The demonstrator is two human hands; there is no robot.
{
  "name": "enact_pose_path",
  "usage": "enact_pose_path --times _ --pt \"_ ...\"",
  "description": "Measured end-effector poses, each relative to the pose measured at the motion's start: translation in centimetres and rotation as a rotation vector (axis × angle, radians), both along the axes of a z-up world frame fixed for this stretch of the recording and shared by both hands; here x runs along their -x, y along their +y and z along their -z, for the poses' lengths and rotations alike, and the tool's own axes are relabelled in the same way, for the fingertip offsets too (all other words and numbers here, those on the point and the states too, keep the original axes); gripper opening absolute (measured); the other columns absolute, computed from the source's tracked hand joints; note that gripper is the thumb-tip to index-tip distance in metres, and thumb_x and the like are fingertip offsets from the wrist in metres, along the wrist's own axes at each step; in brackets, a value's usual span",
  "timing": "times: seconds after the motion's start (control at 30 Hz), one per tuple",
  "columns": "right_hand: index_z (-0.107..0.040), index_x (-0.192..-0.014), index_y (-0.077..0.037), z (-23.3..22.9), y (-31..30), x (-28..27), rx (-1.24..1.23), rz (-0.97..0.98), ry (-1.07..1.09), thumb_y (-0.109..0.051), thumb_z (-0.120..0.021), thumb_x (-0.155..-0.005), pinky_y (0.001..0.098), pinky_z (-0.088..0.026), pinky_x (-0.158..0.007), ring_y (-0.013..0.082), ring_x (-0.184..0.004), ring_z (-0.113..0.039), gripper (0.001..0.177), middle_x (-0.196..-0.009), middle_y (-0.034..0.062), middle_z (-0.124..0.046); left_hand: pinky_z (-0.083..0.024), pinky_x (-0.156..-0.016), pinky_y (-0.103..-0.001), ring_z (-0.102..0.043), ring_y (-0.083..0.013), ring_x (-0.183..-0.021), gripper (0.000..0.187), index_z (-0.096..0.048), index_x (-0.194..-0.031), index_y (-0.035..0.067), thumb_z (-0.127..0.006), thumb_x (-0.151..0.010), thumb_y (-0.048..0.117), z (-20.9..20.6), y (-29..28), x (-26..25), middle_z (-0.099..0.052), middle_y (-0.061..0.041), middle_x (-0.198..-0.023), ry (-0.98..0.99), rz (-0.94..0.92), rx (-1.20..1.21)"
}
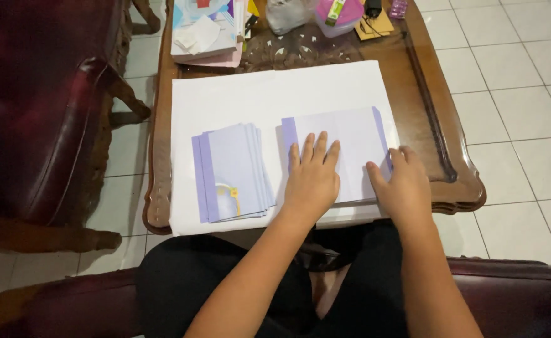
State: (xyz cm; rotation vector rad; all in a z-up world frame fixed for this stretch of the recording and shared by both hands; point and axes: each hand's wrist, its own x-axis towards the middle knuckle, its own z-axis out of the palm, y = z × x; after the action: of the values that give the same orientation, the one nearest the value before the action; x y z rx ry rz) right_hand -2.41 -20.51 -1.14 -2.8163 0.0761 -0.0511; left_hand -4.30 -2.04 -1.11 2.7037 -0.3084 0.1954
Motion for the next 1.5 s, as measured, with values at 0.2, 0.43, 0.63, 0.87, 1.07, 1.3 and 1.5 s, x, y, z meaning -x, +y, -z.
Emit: enact_pose_path --times 0.2,0.43,0.63,0.87,1.07,1.3,1.5 --pt "-0.062 -0.139 0.005 -1.4 1.2 1.3 -0.18 0.061 -0.028 -0.039 -0.063 -0.102 0.0469 -0.055 -0.093 0.0378 -0.12 -0.059 0.058 -0.13 0.0237 -0.06 -0.018 -0.121 -0.065 -0.036 -0.037 -0.15 0.053 -0.059 -0.144 0.018 -0.053 -0.092 0.012 0.0 0.2 -0.3 -0.049 -0.016 -0.155 -0.026 -0.012 0.019" --pt "-0.059 -0.141 0.009 -4.3 1.9 3.0 -0.399 0.05 -0.113 -0.023 -0.059 -0.106 0.0509 -0.053 -0.091 0.0424 -0.116 -0.058 0.048 -0.127 0.0284 -0.058 -0.02 -0.121 -0.065 -0.039 -0.0342 -0.149 0.047 -0.065 -0.137 0.018 -0.054 -0.092 0.012 0.5 0.4 -0.1 -0.054 -0.014 -0.151 -0.025 -0.005 0.077" --pt "-0.067 -0.13 0.01 -3.0 2.6 4.1 -0.619 -0.223 -0.486 0.005 -0.065 -0.096 0.04 -0.053 -0.073 0.0366 -0.09 -0.063 0.034 -0.097 0.0259 -0.062 -0.019 -0.122 -0.063 -0.041 -0.0352 -0.148 0.041 -0.069 -0.13 0.018 -0.051 -0.098 0.034 0.4 1.4 -0.4 -0.056 -0.014 -0.15 -0.019 0.024 0.266" --pt "-0.072 -0.122 -0.002 -2.8 4.6 5.8 -0.667 -0.434 -0.413 -0.012 -0.083 -0.084 0.0394 -0.054 -0.08 0.0307 -0.095 -0.068 0.041 -0.105 0.0139 -0.07 -0.013 -0.121 -0.064 -0.037 -0.0381 -0.149 0.068 -0.072 -0.124 0.016 -0.018 -0.108 0.052 1.4 2.2 -1.1 -0.054 -0.015 -0.152 0.058 0.11 0.362" --pt "-0.069 -0.126 -0.001 -3.4 4.2 6.2 -0.683 -0.438 -0.444 -0.017 -0.077 -0.09 0.0415 -0.053 -0.084 0.0322 -0.1 -0.067 0.039 -0.11 0.0147 -0.067 -0.009 -0.121 -0.065 -0.035 -0.0379 -0.151 0.078 -0.073 -0.124 0.017 -0.011 -0.106 0.06 0.6 2.3 -0.9 -0.053 -0.015 -0.153 0.084 0.125 0.355" --pt "-0.066 -0.129 0.002 -3.1 2.8 6.2 -0.398 -0.374 -0.814 -0.008 -0.062 -0.101 0.0455 -0.047 -0.096 0.0343 -0.11 -0.057 0.03 -0.123 0.0157 -0.058 -0.001 -0.124 -0.06 -0.035 -0.0346 -0.151 0.075 -0.077 -0.116 0.013 -0.012 -0.109 0.05 2.2 2.1 -1.7 -0.058 -0.015 -0.148 0.083 0.1 0.456" --pt "-0.064 -0.135 -0.001 0.3 3.3 1.7 -0.324 -0.584 -0.481 -0.004 -0.061 -0.097 0.0508 -0.039 -0.112 0.0422 -0.135 -0.051 0.038 -0.138 0.0229 -0.061 0.004 -0.125 -0.057 -0.031 -0.0322 -0.154 0.06 -0.075 -0.116 0.006 -0.021 -0.108 0.032 1.7 2.3 -1.3 -0.057 -0.015 -0.149 0.09 0.119 0.562"
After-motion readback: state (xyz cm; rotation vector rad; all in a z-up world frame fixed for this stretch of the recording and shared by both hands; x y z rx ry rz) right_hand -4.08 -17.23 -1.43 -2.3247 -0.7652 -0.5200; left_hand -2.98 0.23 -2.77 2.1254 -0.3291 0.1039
